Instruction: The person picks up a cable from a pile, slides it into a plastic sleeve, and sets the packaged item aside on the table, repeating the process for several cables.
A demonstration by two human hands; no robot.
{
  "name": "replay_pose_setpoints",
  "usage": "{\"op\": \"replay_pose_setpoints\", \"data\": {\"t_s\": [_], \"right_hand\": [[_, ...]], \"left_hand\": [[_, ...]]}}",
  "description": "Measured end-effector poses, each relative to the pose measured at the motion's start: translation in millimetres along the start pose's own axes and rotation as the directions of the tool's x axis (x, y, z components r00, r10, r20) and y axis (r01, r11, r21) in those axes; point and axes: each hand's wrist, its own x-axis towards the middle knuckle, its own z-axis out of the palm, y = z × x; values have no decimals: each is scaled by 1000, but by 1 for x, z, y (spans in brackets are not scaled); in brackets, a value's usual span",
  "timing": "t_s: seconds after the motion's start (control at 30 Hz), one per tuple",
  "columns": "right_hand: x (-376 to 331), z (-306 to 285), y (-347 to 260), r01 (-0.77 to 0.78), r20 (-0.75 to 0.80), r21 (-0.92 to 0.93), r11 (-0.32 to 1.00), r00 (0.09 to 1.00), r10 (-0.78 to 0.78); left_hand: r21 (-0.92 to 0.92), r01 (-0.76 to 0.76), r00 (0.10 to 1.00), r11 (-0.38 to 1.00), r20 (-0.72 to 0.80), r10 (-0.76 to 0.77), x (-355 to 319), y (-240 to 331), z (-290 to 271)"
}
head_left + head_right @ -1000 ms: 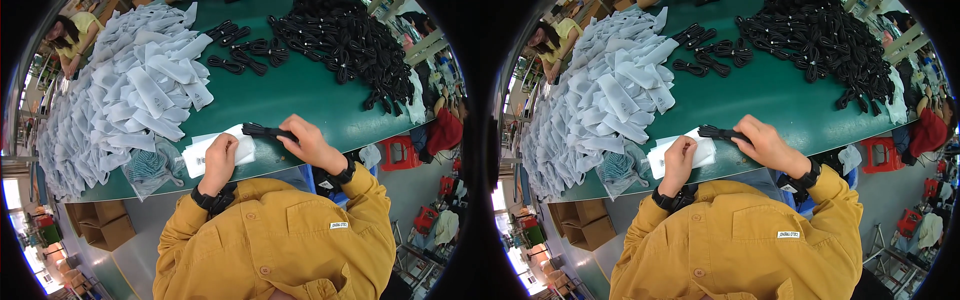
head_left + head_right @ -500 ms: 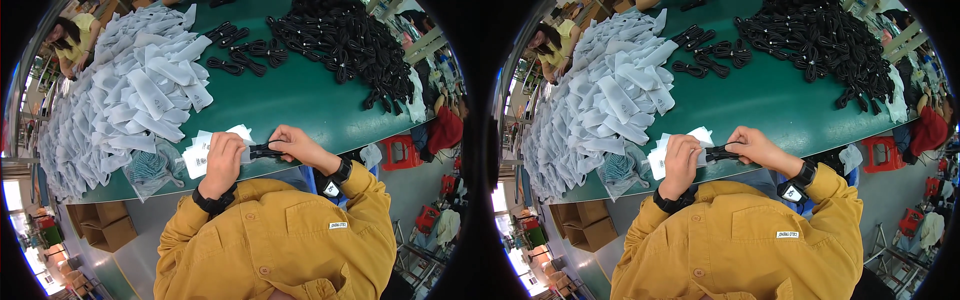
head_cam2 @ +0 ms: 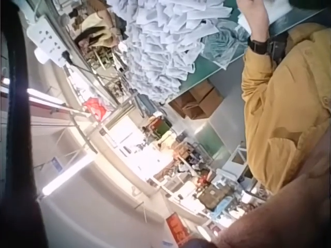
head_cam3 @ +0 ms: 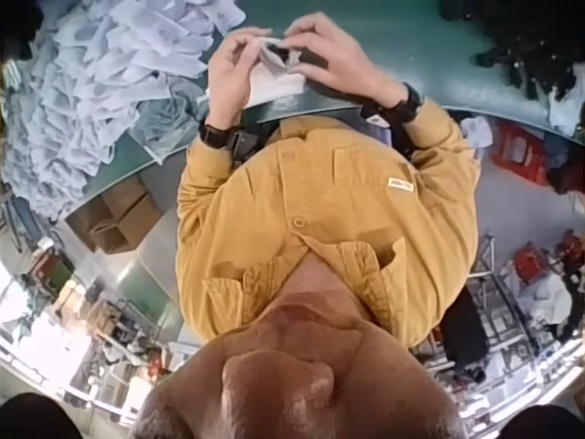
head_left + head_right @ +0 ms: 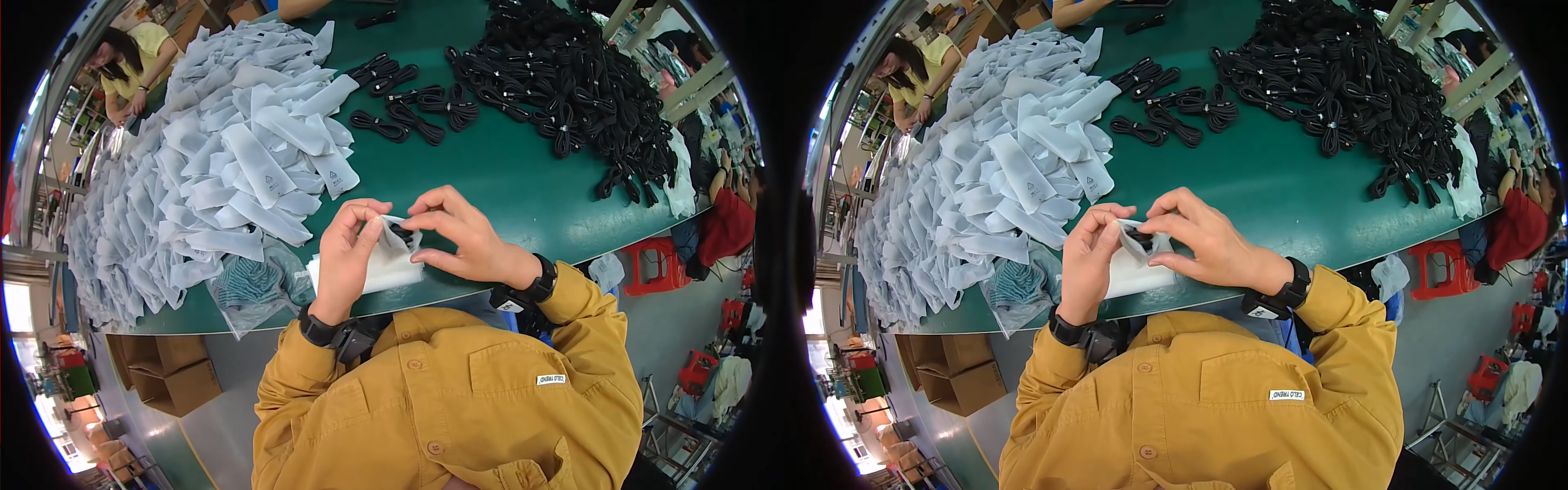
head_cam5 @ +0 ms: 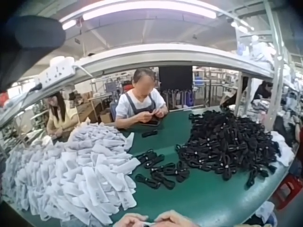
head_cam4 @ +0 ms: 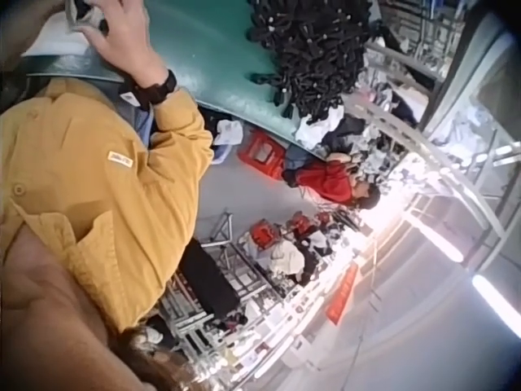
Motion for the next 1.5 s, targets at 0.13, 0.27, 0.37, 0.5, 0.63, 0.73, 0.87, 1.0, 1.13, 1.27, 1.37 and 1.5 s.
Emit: {"op": "replay_pose_setpoints", "data": {"t_s": [0.13, 0.27, 0.37, 0.5, 0.63, 0.73, 0.87, 1.0, 1.13, 1.27, 1.37, 1.5], "right_hand": [[7, 7, 16, 92, 68, -82, 992, 994, -86], [37, 1, 22, -75, -55, 37, 997, 995, 77], [67, 4, 53, -130, -128, -104, 986, 985, 116], [74, 18, 143, 118, 33, -664, 739, 991, -128], [74, 26, 141, 85, 136, -749, 658, 990, 28], [60, 27, 132, 13, 114, -777, 629, 986, 120], [36, 15, 112, -54, 74, -766, 641, 983, 170], [2, 6, 98, -331, -72, -542, 772, 934, 350], [-10, -15, 45, -701, 83, -26, 713, 709, 700], [-38, -18, 11, -426, -25, -96, 900, 905, 425], [-51, -17, 6, -268, 16, -207, 941, 961, 277], [-58, -14, 14, -168, 108, -237, 957, 974, 197]], "left_hand": [[-195, 115, 993, 974, 59, -105, 8, 9, -1], [10, -21, 992, 1000, -125, 22, 30, 42, -23], [568, -331, 772, 754, -297, 562, 65, 69, -74], [852, -364, 785, 376, 63, 617, 36, 53, -46], [780, -318, 946, 539, 226, 232, -15, -5, -10], [781, -344, 939, 521, 282, 196, -31, -34, 4], [866, -306, 952, 396, 269, 147, -32, -45, 12], [834, -315, 944, 452, 227, 238, -33, -52, 9], [731, -59, 998, 680, 35, 49, -34, -51, 4], [568, 94, 996, 817, -50, -80, -31, -44, 4], [473, 76, 997, 878, -64, -52, -28, -48, -1], [509, -67, 998, 858, 20, 66, -29, -36, 4]]}}
